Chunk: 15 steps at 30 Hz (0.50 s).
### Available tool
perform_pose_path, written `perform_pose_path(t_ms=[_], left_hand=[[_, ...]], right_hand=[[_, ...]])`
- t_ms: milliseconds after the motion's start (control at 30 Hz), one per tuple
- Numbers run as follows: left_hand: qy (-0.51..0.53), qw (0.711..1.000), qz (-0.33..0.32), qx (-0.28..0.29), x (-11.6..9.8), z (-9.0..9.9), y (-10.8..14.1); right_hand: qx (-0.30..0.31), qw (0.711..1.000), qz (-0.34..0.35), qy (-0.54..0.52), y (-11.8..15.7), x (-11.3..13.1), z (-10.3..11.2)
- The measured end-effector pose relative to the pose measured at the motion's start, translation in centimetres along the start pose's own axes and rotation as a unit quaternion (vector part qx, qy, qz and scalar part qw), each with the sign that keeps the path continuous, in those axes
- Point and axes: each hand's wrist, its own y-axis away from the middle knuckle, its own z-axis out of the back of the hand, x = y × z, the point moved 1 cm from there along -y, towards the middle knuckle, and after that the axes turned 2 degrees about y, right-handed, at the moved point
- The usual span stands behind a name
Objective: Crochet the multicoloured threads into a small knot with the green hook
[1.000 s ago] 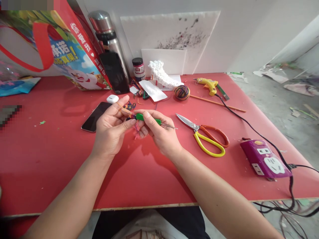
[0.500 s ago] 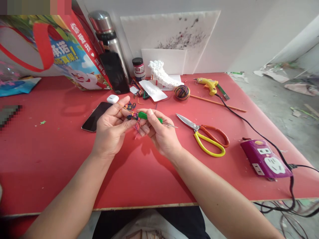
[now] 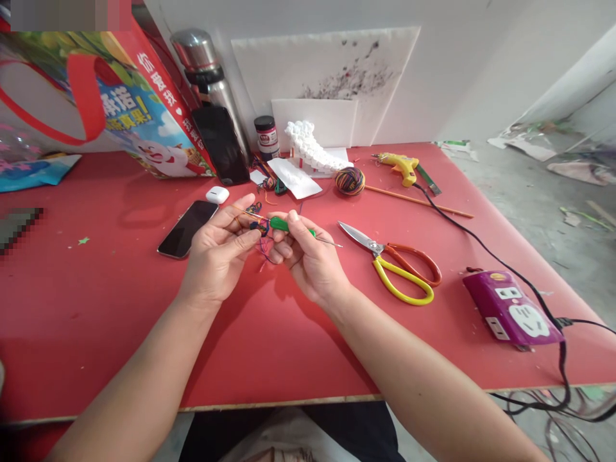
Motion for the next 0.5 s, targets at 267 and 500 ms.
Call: perform_pose_path(t_ms=[267, 500], left_hand=[[0.012, 0.999, 0.034, 0.017, -0.15, 0.1, -0.04], [-0.013, 0.999, 0.016, 0.03, -0.1, 0.14, -0.04]], right_hand=[[-0.013, 0.999, -0.025, -0.026, -0.16, -0.18, 0.06], [-0.002, 0.999, -0.033, -0.019, -0.09, -0.02, 0.01]])
